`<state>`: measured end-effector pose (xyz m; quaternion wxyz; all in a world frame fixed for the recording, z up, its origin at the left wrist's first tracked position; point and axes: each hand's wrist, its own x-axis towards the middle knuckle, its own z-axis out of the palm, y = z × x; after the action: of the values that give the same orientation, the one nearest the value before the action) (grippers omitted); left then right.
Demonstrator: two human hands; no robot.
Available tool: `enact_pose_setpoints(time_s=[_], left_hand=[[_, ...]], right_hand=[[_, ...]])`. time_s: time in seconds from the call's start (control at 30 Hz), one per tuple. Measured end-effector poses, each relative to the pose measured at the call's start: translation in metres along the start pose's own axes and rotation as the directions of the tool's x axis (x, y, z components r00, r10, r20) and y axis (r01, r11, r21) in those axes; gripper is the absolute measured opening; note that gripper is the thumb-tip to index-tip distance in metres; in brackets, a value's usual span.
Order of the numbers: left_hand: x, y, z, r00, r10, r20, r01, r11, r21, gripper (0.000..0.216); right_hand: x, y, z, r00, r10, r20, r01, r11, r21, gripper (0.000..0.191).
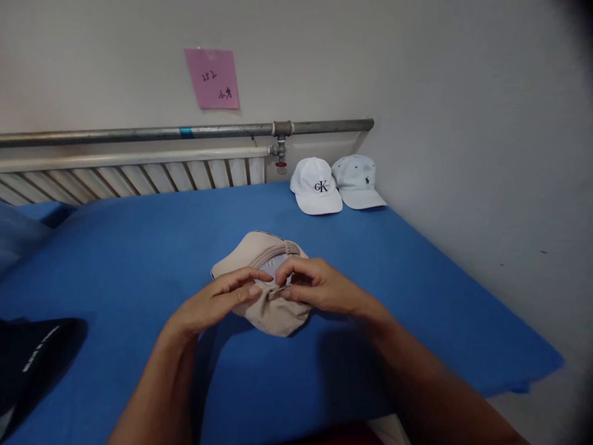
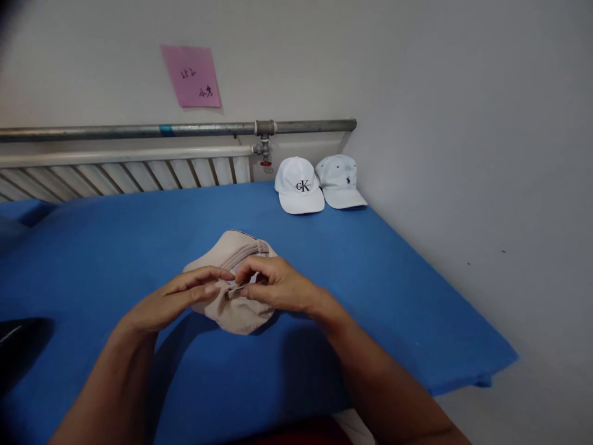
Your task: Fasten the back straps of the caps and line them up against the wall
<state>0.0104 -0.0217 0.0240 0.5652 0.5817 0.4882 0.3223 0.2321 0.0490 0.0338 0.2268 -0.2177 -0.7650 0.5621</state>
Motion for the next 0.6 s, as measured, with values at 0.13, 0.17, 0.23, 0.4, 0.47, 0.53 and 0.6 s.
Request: enact_pose_setpoints(time_s=[0.13, 0.17, 0.23, 0.4, 0.47, 0.53, 0.6], left_hand=[[0.0017, -0.0055, 0.0002, 0.997, 0.007, -0.074, -0.022, 0.98, -0.199, 0.028], [0.0023, -0.0066, 0.0003, 0.997, 0.007, -0.076, -0.026, 0.968, -0.25, 0.028], [0.0035, -0.0076, 0.0011, 0.996, 0.015, -0.085, -0.041, 0.949, -0.312, 0.028], [0.0053, -0.0044, 0.004, 0.992, 0.02, -0.125, -0.066, 0.923, -0.379, 0.024], [0.0058, -0.0028, 0.0049, 0.989, 0.016, -0.147, -0.074, 0.915, -0.396, 0.024], [0.0067, -0.0023, 0.0055, 0.985, -0.006, -0.173, -0.066, 0.911, -0.406, 0.023], [0.0078, -0.0031, 0.0058, 0.984, -0.03, -0.176, -0.045, 0.912, -0.407, 0.023]], right_hand=[[-0.0012, -0.0027, 0.0, 1.0, -0.017, -0.005, 0.017, 1.0, -0.025, 0.015], [-0.0012, -0.0033, 0.0006, 0.999, -0.032, -0.007, 0.032, 0.999, -0.03, 0.016], [-0.0012, -0.0044, 0.0018, 0.998, -0.064, -0.011, 0.064, 0.997, -0.039, 0.015], [-0.0015, -0.0073, 0.0036, 0.989, -0.144, -0.026, 0.14, 0.985, -0.1, 0.019], [-0.0014, -0.0078, 0.004, 0.983, -0.179, -0.044, 0.171, 0.976, -0.137, 0.019], [-0.0011, -0.0075, 0.0046, 0.977, -0.205, -0.059, 0.193, 0.967, -0.165, 0.017], [-0.0012, -0.0069, 0.0052, 0.973, -0.221, -0.063, 0.208, 0.963, -0.174, 0.016]])
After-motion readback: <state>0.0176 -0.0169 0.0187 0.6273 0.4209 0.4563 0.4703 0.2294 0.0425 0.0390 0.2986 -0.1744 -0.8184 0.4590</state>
